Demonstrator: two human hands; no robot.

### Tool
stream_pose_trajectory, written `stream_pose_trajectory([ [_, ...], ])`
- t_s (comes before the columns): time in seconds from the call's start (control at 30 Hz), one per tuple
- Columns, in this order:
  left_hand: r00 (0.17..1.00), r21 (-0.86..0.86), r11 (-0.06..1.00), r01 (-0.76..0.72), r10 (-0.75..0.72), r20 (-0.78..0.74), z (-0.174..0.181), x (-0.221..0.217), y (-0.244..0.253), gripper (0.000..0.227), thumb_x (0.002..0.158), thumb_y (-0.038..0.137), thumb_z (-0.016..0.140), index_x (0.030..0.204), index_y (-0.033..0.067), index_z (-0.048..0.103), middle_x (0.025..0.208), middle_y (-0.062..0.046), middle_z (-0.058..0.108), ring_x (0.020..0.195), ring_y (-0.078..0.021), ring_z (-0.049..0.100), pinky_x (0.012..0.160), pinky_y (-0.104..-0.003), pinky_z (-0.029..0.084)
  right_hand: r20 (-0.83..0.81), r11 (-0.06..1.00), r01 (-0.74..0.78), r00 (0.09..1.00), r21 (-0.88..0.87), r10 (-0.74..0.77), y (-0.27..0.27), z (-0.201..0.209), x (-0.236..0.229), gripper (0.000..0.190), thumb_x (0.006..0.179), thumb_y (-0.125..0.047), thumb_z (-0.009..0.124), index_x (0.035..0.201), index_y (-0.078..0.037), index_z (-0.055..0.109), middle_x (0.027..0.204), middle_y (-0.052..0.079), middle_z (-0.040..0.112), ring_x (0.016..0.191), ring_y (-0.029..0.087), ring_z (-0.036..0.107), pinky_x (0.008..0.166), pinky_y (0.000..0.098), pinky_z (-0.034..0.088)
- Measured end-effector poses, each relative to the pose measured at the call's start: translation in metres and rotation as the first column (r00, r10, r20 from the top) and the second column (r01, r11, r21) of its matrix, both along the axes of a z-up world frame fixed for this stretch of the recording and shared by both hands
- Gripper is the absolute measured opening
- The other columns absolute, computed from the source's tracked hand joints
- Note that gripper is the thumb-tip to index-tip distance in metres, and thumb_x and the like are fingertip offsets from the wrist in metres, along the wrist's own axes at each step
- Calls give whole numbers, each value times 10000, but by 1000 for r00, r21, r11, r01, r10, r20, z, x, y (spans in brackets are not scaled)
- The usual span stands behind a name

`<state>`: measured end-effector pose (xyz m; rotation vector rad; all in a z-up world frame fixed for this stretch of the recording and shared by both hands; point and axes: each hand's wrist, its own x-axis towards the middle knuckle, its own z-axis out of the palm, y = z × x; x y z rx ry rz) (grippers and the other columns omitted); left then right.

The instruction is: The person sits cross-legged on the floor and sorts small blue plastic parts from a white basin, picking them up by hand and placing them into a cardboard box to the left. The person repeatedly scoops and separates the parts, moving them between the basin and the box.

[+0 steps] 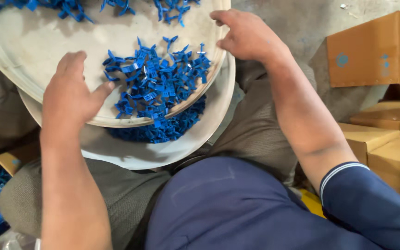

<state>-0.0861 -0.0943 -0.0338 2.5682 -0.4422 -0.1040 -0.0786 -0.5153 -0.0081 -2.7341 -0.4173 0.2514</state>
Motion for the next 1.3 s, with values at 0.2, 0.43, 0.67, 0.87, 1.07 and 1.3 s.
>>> stream_pose_trajectory([
  [0.2,987,-466,871,-158,122,-107,21,-91,-26,470,903,213,801,1304,38,630,1254,-136,677,1057,-277,684,852,-365,567,99,990,143,985,-9,-141,14,-26,-15,366,904,-335,734,1201,-121,720,980,89,761,951,349,692,823,497,530],
  [0.43,971,-357,919,-169,217,100,-13,-97,-21,269,918,130,799,1140,18,696,1090,-144,722,946,-304,696,847,-398,546,105,986,155,983,-63,-148,49,-60,5,250,775,-163,702,1021,-148,743,902,128,728,899,385,682,747,505,537],
  [0.67,960,-377,891,-252,281,23,-24,-87,-16,275,917,176,783,1134,27,705,1021,-122,739,871,-274,723,807,-389,552,-81,767,371,918,523,-389,19,-63,18,273,861,-133,779,1096,-102,642,823,79,745,708,166,710,625,333,552],
  [0.87,934,-216,909,-356,337,-122,-6,-78,-26,382,876,388,718,1181,158,731,1144,-127,722,1046,-370,671,882,-484,529,-339,765,404,906,502,-255,57,24,-38,270,897,-80,721,1154,-3,687,906,45,712,778,129,667,685,294,551],
  [1.07,971,-360,907,-216,237,15,-24,-74,-27,218,852,291,725,935,100,661,896,-122,704,888,-377,673,754,-529,525,338,613,-244,940,752,-40,149,158,-121,181,1007,-138,747,1124,-24,670,1101,50,682,918,146,718,841,290,619],
  [1.3,966,-377,903,-205,249,69,-17,-81,-21,206,838,275,752,924,110,663,939,-123,718,925,-377,678,790,-531,534,508,751,-457,840,477,189,307,152,-49,637,1021,-169,841,1508,-56,445,1430,81,619,1241,219,694,1090,333,545],
])
